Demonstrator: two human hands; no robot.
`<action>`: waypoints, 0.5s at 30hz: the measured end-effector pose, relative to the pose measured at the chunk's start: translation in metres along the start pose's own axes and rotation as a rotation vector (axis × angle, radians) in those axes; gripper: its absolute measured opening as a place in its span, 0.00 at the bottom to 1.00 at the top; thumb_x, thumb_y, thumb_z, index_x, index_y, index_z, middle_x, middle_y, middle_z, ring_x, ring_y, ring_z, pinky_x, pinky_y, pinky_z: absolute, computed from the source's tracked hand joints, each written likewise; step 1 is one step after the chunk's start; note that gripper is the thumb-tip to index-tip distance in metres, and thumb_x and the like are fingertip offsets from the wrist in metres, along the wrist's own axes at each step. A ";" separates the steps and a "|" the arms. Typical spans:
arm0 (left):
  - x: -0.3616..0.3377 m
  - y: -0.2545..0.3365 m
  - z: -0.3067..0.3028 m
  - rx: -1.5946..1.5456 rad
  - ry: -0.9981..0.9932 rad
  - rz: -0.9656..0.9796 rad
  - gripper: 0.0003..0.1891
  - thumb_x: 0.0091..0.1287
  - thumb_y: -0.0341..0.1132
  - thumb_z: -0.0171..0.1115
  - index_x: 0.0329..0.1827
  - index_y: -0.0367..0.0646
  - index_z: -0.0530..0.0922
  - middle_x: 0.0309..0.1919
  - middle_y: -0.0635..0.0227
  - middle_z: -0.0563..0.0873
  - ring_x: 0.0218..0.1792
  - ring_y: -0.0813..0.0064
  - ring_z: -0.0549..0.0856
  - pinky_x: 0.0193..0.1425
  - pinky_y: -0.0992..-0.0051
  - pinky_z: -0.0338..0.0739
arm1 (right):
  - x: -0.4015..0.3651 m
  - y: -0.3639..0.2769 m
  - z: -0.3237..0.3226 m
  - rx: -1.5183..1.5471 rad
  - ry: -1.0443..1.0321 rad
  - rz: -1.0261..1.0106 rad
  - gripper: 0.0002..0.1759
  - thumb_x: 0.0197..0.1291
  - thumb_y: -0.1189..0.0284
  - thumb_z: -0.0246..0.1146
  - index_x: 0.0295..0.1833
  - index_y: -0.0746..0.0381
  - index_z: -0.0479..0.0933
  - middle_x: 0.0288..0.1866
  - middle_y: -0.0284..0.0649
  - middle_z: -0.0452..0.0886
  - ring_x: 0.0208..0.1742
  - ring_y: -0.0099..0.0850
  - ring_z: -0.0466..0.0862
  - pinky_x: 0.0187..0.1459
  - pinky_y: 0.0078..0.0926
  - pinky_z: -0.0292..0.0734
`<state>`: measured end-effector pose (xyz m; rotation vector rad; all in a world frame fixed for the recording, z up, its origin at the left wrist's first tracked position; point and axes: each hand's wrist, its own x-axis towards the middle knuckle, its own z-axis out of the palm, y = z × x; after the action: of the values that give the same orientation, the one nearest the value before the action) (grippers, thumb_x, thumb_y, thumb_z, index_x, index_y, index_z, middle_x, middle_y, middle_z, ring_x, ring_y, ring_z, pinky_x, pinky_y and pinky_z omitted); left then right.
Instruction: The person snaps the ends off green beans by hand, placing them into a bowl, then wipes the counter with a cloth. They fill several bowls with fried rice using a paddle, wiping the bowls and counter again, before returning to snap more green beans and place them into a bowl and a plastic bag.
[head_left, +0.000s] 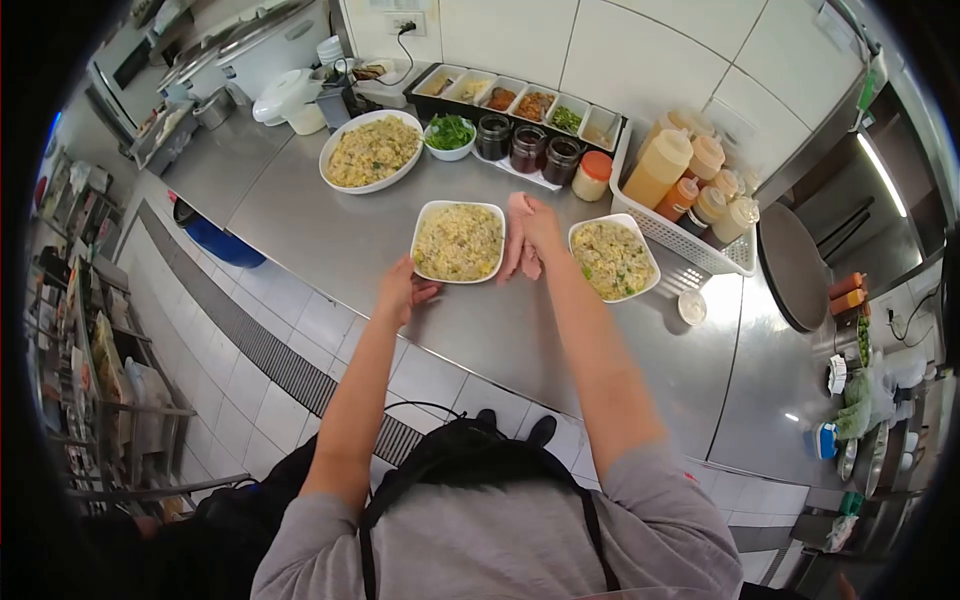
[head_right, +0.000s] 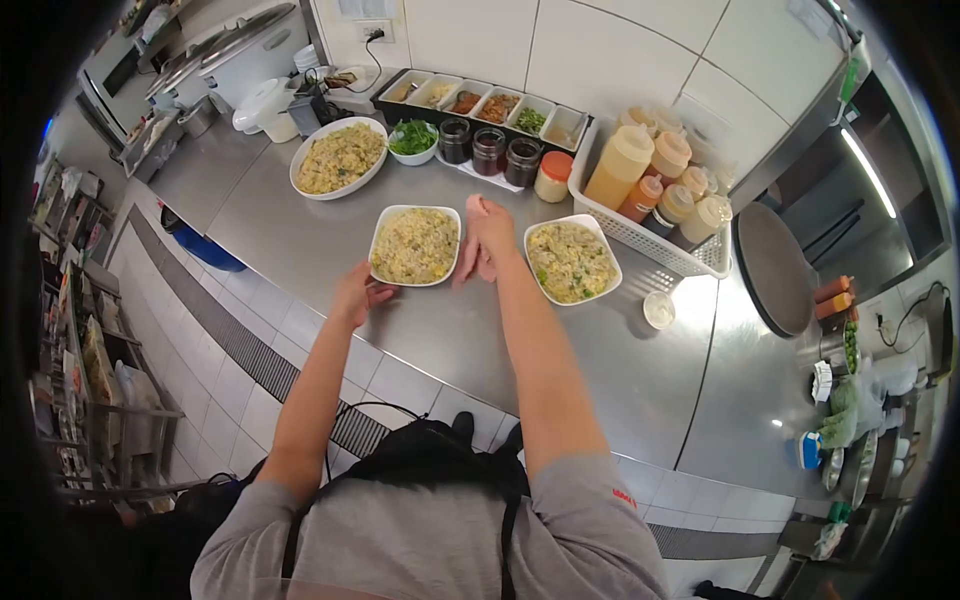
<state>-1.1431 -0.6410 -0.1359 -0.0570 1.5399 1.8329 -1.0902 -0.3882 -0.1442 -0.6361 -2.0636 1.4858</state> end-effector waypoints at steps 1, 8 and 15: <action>0.000 -0.001 0.003 -0.044 0.015 0.024 0.19 0.68 0.38 0.43 0.60 0.42 0.65 0.45 0.62 0.79 0.38 0.67 0.82 0.40 0.73 0.80 | 0.000 -0.011 0.001 0.006 0.002 -0.001 0.11 0.53 0.79 0.51 0.42 0.66 0.74 0.36 0.44 0.80 0.38 0.32 0.78 0.38 0.30 0.72; -0.009 -0.011 0.028 -0.060 0.066 0.101 0.17 0.68 0.35 0.41 0.57 0.38 0.67 0.43 0.62 0.79 0.38 0.69 0.82 0.42 0.74 0.80 | -0.043 0.011 0.009 0.107 0.018 0.161 0.12 0.51 0.81 0.45 0.43 0.67 0.69 0.36 0.48 0.74 0.36 0.40 0.76 0.36 0.35 0.70; -0.014 -0.051 0.063 -0.213 0.098 0.154 0.17 0.69 0.36 0.42 0.57 0.36 0.66 0.42 0.62 0.78 0.37 0.69 0.82 0.39 0.75 0.80 | -0.125 0.019 -0.009 0.094 0.320 0.124 0.14 0.47 0.82 0.48 0.42 0.67 0.70 0.44 0.49 0.69 0.48 0.42 0.71 0.51 0.33 0.66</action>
<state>-1.0793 -0.5919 -0.1539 -0.1336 1.4432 2.1401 -0.9877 -0.4560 -0.1768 -0.9134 -1.7282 1.4315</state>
